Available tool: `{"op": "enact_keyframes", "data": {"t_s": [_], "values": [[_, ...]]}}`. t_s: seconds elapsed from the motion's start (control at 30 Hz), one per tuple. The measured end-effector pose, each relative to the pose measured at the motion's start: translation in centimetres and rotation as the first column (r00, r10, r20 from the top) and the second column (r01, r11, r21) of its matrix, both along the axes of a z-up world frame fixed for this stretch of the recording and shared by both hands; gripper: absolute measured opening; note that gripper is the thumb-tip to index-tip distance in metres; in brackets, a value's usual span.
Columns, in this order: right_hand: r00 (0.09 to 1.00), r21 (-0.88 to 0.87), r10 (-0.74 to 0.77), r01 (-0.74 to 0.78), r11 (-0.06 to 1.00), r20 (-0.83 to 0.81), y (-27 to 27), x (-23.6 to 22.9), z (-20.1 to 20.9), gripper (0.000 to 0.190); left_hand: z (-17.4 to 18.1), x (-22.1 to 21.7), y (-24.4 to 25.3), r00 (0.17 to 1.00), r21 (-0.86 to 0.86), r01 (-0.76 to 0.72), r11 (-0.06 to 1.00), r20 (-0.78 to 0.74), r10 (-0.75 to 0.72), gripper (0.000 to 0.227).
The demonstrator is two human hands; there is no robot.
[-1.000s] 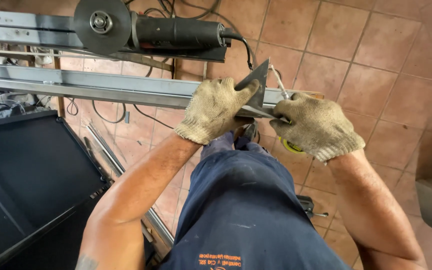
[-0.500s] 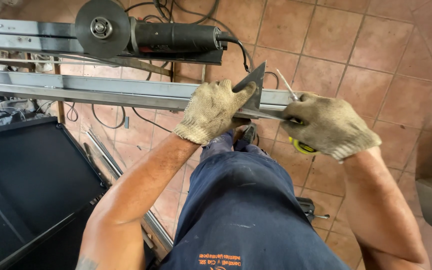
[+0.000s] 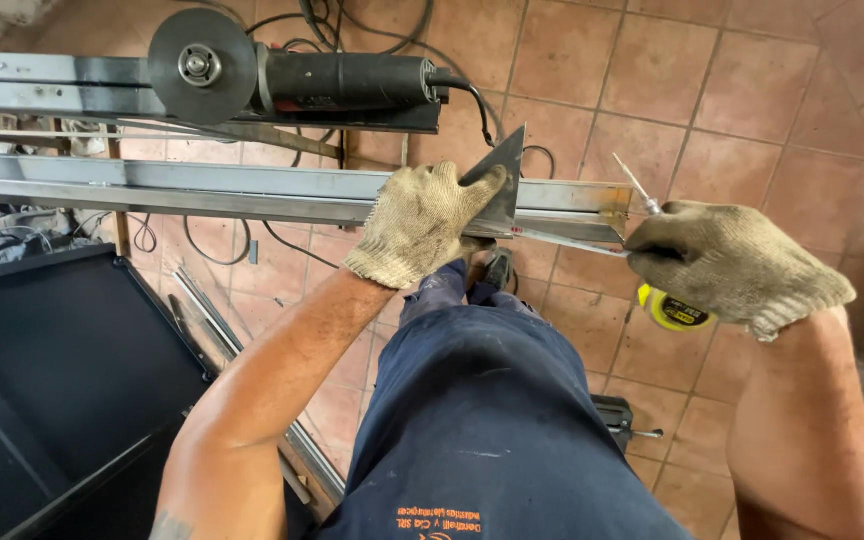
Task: Measuring and marking metal beams for fabrication using a tape measure and speed square
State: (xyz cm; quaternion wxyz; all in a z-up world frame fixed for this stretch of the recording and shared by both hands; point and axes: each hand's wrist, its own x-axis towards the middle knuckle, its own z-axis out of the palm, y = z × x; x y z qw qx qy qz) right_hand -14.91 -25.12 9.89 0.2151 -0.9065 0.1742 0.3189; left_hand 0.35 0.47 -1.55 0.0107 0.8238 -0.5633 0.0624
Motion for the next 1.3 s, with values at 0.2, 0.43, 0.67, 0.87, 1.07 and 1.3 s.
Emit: {"op": "enact_keyframes", "data": {"t_s": [0.2, 0.43, 0.67, 0.87, 1.07, 1.3], "values": [[0.948, 0.181, -0.277, 0.303, 0.936, -0.155, -1.4, -0.6, 1.4, 0.018, -0.4, 0.1, 0.1, 0.999, -0.013, -0.003, 1.000, -0.038, 0.003, 0.068], [0.850, 0.417, -0.525, 0.463, 0.782, 0.040, -6.4, -9.6, -7.2, 0.009, -0.6, 0.0, -0.1, 1.000, -0.003, -0.015, 1.000, -0.005, 0.015, 0.099], [0.673, 0.739, -0.731, 0.436, 0.513, 0.111, -4.3, -11.5, -9.6, 0.009, 0.1, 0.1, -0.2, 0.998, 0.020, -0.001, 1.000, -0.065, 0.002, 0.110], [0.731, 0.756, -0.670, 0.364, 0.544, 0.130, -3.4, -10.8, -8.6, 0.015, -0.3, -0.3, -0.1, 0.997, 0.109, -0.035, 0.993, 0.068, 0.028, 0.115], [0.728, 0.804, -0.672, 0.316, 0.504, 0.136, -3.8, -11.6, -10.1, 0.016, 0.6, -0.2, -0.3, 0.997, 0.077, -0.045, 0.996, 0.066, 0.040, 0.116], [0.700, 0.777, -0.699, 0.356, 0.519, 0.146, -3.3, -11.7, -9.5, 0.014, 1.2, -0.6, -0.3, 0.999, -0.067, 0.049, 0.997, 0.022, -0.048, 0.063]]}}
